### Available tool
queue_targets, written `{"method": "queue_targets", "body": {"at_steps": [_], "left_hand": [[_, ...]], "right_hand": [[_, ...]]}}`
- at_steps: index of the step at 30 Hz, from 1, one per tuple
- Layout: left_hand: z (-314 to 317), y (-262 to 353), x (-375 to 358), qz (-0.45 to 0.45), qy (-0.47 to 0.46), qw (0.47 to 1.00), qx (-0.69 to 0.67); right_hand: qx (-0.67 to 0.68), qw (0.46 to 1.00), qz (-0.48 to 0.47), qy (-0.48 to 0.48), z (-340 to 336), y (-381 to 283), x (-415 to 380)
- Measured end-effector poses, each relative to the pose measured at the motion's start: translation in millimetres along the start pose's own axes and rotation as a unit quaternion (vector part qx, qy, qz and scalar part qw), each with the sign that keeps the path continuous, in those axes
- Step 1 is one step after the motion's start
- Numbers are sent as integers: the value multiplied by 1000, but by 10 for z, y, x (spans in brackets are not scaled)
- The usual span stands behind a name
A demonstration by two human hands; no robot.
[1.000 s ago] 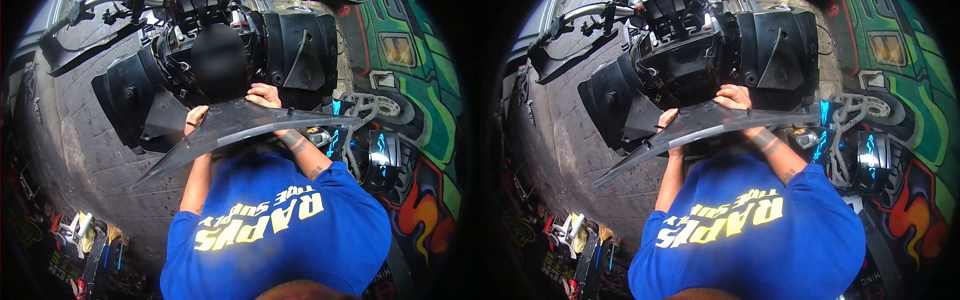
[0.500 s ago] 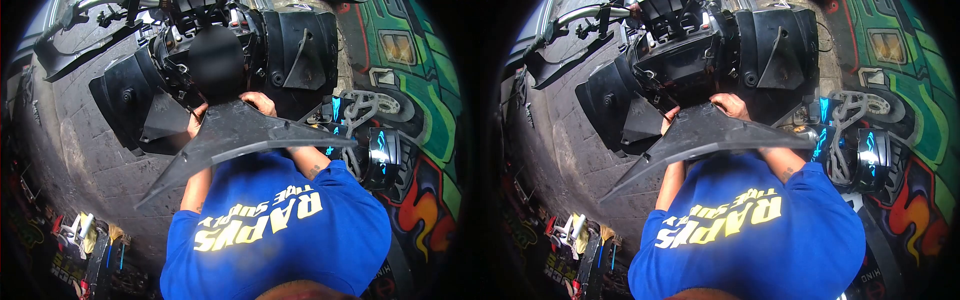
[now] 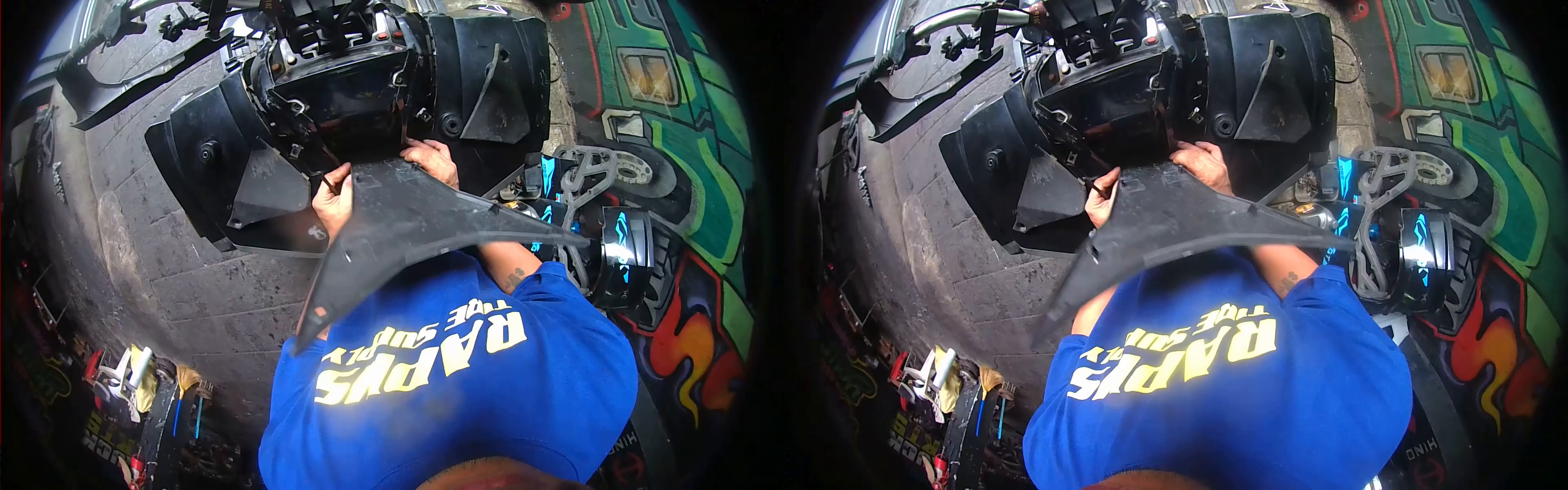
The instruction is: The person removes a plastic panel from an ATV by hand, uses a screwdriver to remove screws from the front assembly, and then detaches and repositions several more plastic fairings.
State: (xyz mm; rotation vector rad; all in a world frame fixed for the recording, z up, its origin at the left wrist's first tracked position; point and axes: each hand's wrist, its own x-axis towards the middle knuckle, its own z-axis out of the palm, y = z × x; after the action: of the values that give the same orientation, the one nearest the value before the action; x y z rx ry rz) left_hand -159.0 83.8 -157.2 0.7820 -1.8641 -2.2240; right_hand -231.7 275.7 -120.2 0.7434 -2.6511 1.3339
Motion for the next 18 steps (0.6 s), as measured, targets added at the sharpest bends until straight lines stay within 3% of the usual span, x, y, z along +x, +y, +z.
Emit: {"method": "queue_targets", "body": {"at_steps": [2, 3, 4, 5, 7, 9, 11, 13, 18], "left_hand": [[-53, -24, 100, 20, -57, 993, -100], [159, 262, 62, 184, 4, 978, 94], [165, 274, 14, 90, 14, 995, 32], [147, 270, -2, -4, 24, 999, -29], [108, 250, 29, 23, 44, 999, 3], [125, 360, 25, -68, 52, 996, 34], [88, 234, 74, -26, 63, 993, 95], [108, 265, 81, 24, 63, 995, 73], [114, 268, 80, 41, 51, 995, 79]], "right_hand": [[26, 1000, -5, 11, 33, 71, 7], [56, 998, -8, 20, 65, 78, 15], [18, 999, -4, 46, 69, -8, 80], [18, 999, 46, 7, 132, 61, -67], [43, 998, 41, 16, 57, -110, 118], [47, 997, 50, 46, 99, -207, 171], [57, 991, 103, 63, 157, -193, 144], [63, 994, 77, 47, 124, -193, 181], [31, 998, 43, 43, 97, -151, 196]]}}
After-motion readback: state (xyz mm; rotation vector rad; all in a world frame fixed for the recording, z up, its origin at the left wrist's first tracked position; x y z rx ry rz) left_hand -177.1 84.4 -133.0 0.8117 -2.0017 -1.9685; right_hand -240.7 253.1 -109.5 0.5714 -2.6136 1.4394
